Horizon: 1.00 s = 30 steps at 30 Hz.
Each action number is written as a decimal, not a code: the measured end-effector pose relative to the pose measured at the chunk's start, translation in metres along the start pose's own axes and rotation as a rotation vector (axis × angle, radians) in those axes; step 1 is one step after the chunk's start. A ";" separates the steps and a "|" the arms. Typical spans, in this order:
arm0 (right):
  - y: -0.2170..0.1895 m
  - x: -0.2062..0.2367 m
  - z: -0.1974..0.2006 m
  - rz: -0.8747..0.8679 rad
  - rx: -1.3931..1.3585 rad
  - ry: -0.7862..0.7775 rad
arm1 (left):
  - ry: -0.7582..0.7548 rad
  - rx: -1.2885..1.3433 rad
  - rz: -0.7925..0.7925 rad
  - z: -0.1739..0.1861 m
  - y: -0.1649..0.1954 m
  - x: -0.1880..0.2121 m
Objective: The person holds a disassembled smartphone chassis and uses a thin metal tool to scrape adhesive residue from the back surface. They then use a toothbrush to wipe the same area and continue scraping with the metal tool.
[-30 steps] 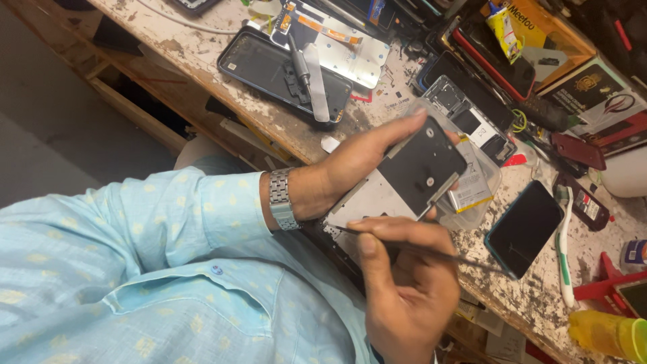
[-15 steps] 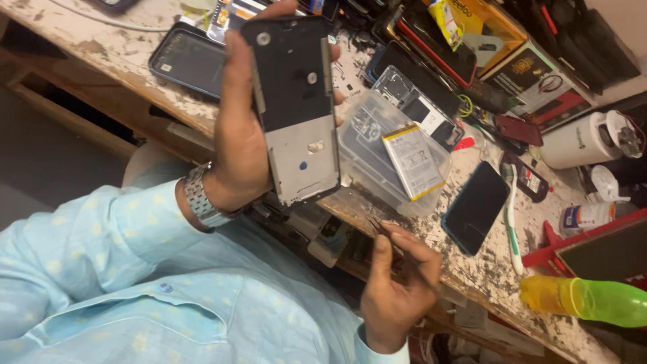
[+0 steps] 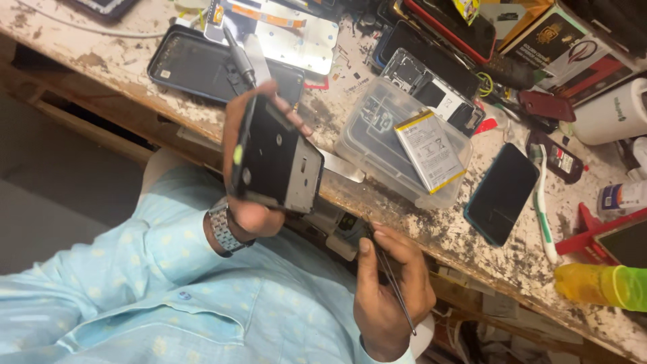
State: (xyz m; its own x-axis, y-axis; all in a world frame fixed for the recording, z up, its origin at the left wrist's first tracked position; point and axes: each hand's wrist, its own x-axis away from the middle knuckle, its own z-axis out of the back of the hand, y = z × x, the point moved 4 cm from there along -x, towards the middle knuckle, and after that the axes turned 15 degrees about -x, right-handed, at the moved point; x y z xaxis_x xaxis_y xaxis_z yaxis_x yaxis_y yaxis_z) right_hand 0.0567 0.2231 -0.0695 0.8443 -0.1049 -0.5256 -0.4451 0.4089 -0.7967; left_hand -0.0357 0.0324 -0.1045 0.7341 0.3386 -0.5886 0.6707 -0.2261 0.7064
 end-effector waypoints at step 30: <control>-0.003 -0.028 -0.030 -0.073 -0.061 -0.054 | -0.136 -0.458 -0.754 0.005 0.010 0.064</control>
State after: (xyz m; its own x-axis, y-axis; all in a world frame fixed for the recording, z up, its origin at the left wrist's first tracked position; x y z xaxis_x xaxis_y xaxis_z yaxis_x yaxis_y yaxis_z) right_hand 0.0251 0.1973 -0.0613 0.8892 -0.0830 -0.4500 -0.3978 0.3460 -0.8497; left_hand 0.0185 0.0473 -0.1363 0.1404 0.1320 -0.9813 0.8934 0.4103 0.1830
